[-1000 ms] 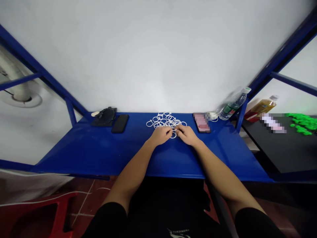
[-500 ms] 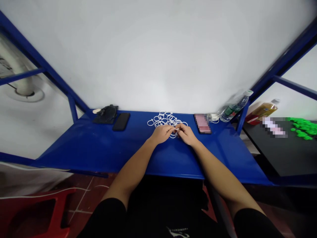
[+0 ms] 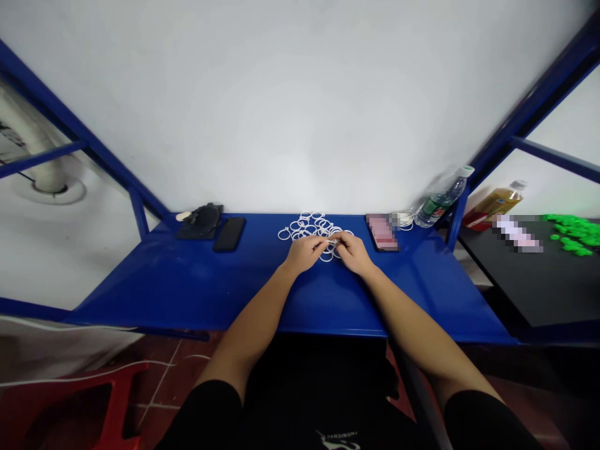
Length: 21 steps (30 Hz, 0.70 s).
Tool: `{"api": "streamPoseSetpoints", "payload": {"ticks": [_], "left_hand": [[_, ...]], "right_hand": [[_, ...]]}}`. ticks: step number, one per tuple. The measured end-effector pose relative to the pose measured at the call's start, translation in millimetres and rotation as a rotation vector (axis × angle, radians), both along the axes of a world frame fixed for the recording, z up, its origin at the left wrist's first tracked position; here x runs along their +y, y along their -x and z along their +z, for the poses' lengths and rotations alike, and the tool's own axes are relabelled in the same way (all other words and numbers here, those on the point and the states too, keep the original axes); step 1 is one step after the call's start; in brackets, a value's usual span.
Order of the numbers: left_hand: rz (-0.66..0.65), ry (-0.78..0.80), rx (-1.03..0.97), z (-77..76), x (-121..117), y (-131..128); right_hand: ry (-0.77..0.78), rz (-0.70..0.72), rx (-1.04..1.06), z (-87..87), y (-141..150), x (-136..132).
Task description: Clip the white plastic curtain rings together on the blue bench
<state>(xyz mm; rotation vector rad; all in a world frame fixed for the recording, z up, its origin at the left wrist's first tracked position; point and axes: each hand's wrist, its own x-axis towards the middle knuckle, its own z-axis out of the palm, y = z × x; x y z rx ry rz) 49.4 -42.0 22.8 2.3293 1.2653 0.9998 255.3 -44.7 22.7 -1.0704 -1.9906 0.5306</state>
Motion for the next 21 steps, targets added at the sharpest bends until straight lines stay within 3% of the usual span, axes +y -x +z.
{"api": "streamPoseSetpoints", "payload": {"ticks": [8, 11, 15, 21], "left_hand": [[0.455, -0.066, 0.194, -7.0, 26.5, 29.3], [0.577, 0.019, 0.237, -12.6, 34.7, 39.9], [0.507, 0.197, 0.311, -23.3, 41.9, 43.8], [0.381, 0.231, 0.398, -33.2, 42.6, 38.3]], "right_hand": [[-0.099, -0.184, -0.168, -4.7, -16.6, 18.0], [-0.049, -0.206, -0.288, -14.7, -22.9, 27.0], [0.125, -0.161, -0.521, -26.6, -22.5, 30.0], [0.179, -0.083, -0.622, -25.7, -16.7, 25.1]]}}
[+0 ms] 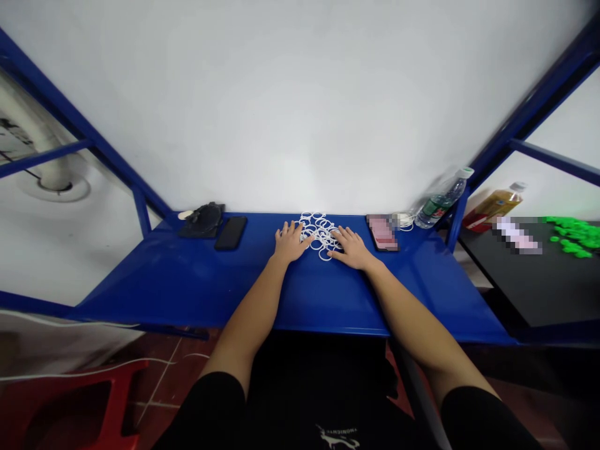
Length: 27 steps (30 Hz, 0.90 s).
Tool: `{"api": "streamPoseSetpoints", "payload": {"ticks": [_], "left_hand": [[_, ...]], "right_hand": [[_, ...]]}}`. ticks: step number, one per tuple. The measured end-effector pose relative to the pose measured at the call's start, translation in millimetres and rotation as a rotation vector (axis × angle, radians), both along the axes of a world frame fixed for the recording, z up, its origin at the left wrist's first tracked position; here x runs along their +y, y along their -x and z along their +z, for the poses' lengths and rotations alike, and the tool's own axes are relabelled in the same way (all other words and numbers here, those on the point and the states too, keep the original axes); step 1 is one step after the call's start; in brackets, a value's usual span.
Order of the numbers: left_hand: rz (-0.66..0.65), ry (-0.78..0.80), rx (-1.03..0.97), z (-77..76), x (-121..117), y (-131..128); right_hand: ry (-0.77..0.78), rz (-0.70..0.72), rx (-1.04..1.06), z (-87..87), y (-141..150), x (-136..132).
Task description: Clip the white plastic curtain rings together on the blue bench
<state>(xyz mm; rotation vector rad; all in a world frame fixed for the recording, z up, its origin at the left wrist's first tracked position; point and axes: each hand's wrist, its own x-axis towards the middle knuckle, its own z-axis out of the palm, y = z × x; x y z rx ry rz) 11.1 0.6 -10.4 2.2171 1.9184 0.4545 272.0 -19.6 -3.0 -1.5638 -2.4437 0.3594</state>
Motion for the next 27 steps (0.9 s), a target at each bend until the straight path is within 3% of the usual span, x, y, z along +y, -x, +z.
{"api": "streamPoseSetpoints", "payload": {"ticks": [9, 16, 23, 27], "left_hand": [[-0.153, 0.061, 0.013, 3.6, -9.6, -4.1], [-0.159, 0.063, -0.012, 2.7, -10.2, -8.3], [-0.205, -0.019, -0.045, -3.6, -8.9, -9.0], [-0.225, -0.164, -0.086, -0.2, -13.0, -14.7]], "right_hand": [[-0.030, -0.002, -0.040, 1.0, 9.9, 0.2], [-0.119, -0.029, -0.010, -3.0, 13.4, 2.5], [-0.309, -0.037, 0.190, 9.9, 1.3, 4.2], [-0.300, -0.073, 0.263, 15.0, 1.3, 0.9]]}}
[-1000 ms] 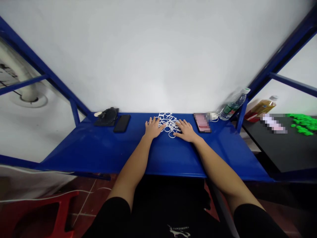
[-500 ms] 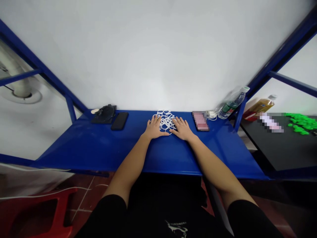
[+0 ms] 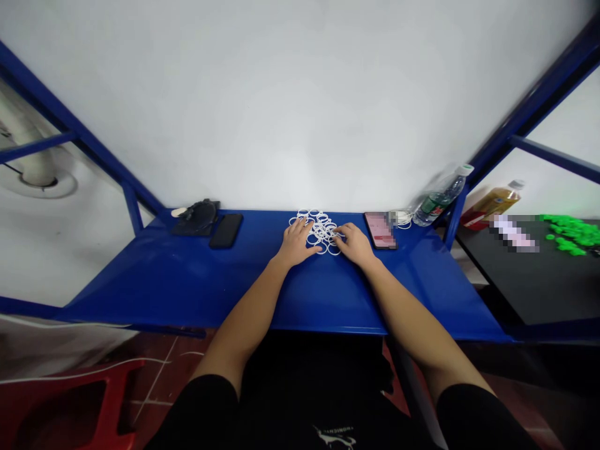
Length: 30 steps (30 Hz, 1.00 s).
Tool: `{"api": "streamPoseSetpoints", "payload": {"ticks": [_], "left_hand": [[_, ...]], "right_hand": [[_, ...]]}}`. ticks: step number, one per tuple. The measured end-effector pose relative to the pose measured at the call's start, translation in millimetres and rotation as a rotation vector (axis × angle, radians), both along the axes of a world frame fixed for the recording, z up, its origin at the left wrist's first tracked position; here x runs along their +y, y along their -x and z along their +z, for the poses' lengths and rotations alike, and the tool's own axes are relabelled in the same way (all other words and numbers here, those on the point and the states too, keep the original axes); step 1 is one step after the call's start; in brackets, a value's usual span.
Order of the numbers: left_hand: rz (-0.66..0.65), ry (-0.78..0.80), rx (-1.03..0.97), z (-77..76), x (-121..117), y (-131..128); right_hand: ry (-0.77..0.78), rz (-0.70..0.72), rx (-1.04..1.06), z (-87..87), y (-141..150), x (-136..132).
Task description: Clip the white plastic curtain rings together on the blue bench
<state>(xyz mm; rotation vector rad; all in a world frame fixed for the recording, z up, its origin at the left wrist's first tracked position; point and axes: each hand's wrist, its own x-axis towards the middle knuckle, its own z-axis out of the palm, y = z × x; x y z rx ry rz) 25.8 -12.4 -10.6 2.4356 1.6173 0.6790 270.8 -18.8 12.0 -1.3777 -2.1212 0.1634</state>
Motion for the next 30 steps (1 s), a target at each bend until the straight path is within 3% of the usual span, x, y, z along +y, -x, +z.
{"api": "streamPoseSetpoints", "payload": {"ticks": [3, 6, 15, 19, 24, 30], "left_hand": [[-0.049, -0.145, -0.111, 7.6, -6.9, -9.6], [-0.137, -0.193, -0.234, 14.5, -15.4, -20.1], [-0.269, 0.144, -0.154, 18.0, -27.8, -31.2], [-0.254, 0.190, -0.181, 16.2, -25.7, -31.7], [-0.274, 0.047, -0.259, 12.6, -23.1, -31.1], [-0.119, -0.211, -0.463, 13.9, -19.5, -25.0]], "right_hand": [[0.049, 0.022, -0.015, -2.9, 3.2, -2.3], [0.066, 0.024, -0.031, -7.4, 5.2, -2.8], [0.072, -0.015, -0.042, -11.3, 2.5, -0.7], [0.040, -0.005, -0.011, -10.1, 1.5, -0.2], [-0.071, 0.032, 0.168, -1.5, 3.6, -5.4], [-0.098, 0.184, 0.266, 7.3, 16.6, -23.0]]}}
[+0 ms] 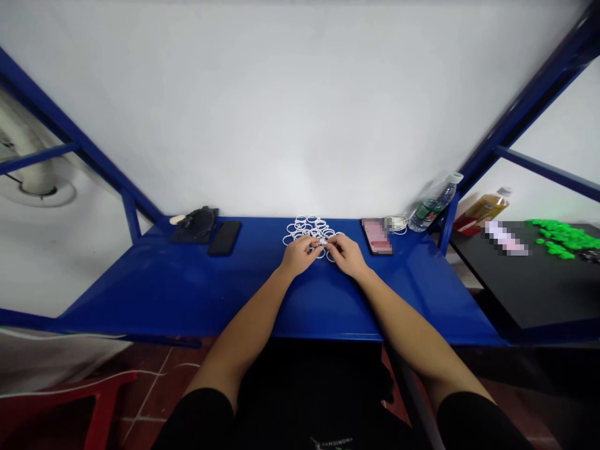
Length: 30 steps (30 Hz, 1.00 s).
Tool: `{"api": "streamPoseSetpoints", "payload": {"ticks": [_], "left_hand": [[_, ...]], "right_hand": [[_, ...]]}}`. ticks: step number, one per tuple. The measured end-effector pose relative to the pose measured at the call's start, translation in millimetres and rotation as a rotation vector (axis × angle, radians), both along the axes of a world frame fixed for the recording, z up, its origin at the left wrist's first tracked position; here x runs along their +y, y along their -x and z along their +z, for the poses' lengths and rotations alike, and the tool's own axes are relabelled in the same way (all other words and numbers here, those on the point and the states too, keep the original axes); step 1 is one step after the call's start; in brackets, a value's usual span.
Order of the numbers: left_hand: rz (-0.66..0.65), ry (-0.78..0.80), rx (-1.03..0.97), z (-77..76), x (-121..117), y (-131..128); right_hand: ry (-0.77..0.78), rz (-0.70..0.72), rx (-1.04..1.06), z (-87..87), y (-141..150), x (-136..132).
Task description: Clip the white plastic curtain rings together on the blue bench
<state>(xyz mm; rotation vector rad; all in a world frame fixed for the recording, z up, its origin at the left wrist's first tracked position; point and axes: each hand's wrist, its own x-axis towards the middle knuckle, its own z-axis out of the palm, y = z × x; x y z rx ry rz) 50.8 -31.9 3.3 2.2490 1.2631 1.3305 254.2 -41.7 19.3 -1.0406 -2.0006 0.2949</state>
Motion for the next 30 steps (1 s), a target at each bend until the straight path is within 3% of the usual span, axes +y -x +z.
{"api": "streamPoseSetpoints", "payload": {"ticks": [4, 11, 18, 30], "left_hand": [[-0.001, -0.057, -0.008, 1.2, 0.9, 2.1], [-0.076, -0.002, 0.015, 5.3, -1.6, -0.9], [-0.049, -0.004, -0.026, 2.8, -0.2, -0.5], [-0.159, 0.078, 0.015, 8.4, -1.9, 2.4]], "right_hand": [[-0.001, 0.017, 0.005, 0.3, 4.9, -4.4], [0.080, -0.056, -0.021, 4.6, 1.2, -3.7], [0.061, -0.008, -0.044, 0.9, 0.1, -1.2], [0.126, 0.044, -0.090, 8.9, -1.9, -4.4]]}}
